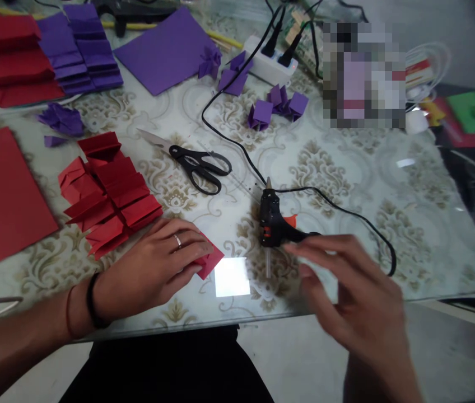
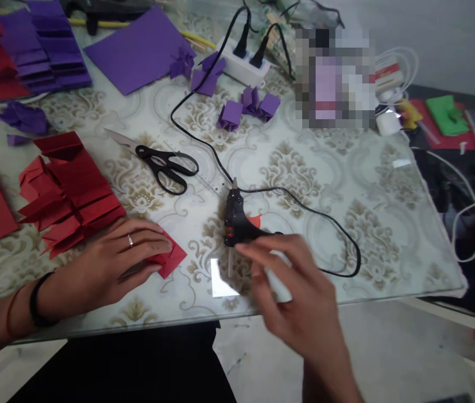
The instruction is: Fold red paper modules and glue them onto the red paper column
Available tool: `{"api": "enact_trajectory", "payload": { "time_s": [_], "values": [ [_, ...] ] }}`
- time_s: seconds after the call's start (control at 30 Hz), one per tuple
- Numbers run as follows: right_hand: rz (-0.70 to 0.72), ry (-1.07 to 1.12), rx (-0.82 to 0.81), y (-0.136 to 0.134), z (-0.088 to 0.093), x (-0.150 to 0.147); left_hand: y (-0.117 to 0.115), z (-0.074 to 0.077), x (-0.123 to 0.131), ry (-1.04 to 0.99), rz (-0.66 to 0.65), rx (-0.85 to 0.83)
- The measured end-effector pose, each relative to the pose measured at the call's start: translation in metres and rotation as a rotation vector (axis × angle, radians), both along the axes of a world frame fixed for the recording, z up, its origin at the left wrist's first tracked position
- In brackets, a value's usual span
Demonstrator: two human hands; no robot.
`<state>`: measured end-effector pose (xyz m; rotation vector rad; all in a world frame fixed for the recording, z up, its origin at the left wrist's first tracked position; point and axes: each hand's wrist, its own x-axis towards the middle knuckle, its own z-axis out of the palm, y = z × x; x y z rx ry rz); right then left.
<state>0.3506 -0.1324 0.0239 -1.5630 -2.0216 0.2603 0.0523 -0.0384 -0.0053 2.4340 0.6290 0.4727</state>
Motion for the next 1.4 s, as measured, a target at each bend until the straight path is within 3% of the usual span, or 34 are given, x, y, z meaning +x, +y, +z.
{"api": "enact_trajectory", "payload": {
  "time_s": [0.1, 0.2, 0.4, 1.4],
  "values": [
    [0.256, 0.146, -0.068, -0.009, -0.008, -0.03, 0.0, -0.001, 0.0, 0.018, -0.006, -0.002],
    [0.349, 0.124, -0.101, -0.011, -0.023, -0.056, 0.0, -0.004, 0.001, 0.029, -0.02, 0.019],
    [0.333, 0.011, -0.097, -0.01, -0.037, -0.067, 0.0, -0.006, 0.002, 0.04, -0.018, 0.052],
    [0.3, -0.087, -0.109, -0.007, -0.038, -0.073, 0.002, -0.002, 0.002, -0.02, 0.023, 0.028]
  ]
}}
